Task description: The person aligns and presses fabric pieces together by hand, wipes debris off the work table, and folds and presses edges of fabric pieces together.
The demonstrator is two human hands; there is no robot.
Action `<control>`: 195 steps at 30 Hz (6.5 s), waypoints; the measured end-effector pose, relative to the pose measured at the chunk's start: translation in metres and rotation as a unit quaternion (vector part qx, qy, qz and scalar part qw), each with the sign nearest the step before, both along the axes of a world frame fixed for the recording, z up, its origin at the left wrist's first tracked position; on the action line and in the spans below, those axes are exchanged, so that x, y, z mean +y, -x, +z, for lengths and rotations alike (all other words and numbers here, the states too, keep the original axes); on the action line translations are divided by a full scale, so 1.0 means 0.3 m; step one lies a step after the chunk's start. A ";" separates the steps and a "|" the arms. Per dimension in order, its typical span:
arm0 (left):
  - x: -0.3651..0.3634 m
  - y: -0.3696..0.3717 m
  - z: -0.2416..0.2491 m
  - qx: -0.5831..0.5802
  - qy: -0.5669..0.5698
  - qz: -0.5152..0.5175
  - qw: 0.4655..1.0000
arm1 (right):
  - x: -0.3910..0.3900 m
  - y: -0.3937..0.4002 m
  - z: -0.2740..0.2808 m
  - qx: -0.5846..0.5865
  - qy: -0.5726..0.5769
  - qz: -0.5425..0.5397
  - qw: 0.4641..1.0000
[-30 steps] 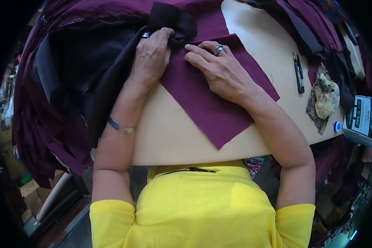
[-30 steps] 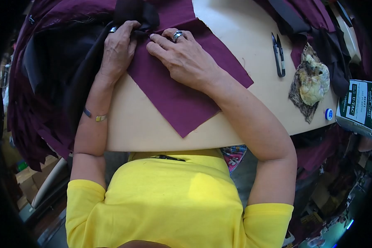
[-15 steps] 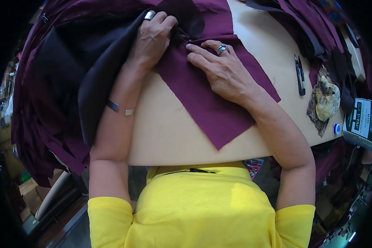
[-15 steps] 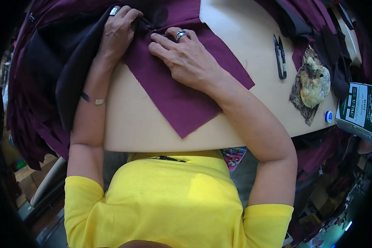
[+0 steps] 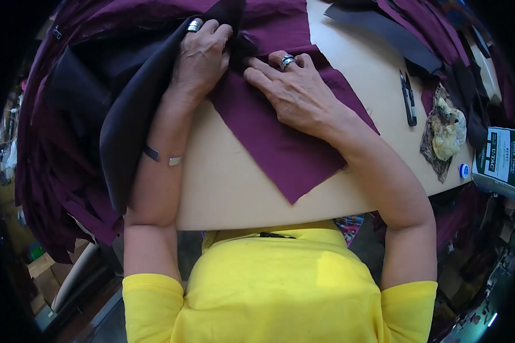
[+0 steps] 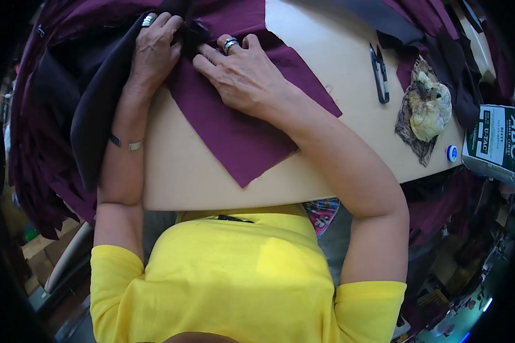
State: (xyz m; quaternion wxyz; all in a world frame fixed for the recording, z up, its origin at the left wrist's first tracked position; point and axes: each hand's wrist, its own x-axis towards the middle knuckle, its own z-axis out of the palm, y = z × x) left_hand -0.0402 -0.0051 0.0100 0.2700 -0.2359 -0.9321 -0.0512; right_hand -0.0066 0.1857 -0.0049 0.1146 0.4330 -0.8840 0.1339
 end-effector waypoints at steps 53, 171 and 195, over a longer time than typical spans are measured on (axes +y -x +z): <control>0.042 0.079 -0.069 -0.047 -0.162 -0.048 0.984 | -0.019 0.007 0.005 0.011 -0.030 -0.021 0.999; 0.031 -0.290 0.139 -0.577 -0.459 -0.077 0.671 | 0.159 0.151 0.011 -0.047 0.160 -0.227 0.960; 0.189 -0.515 0.055 -0.539 -0.285 -0.236 0.757 | -0.577 0.208 0.439 -0.082 0.239 0.030 0.967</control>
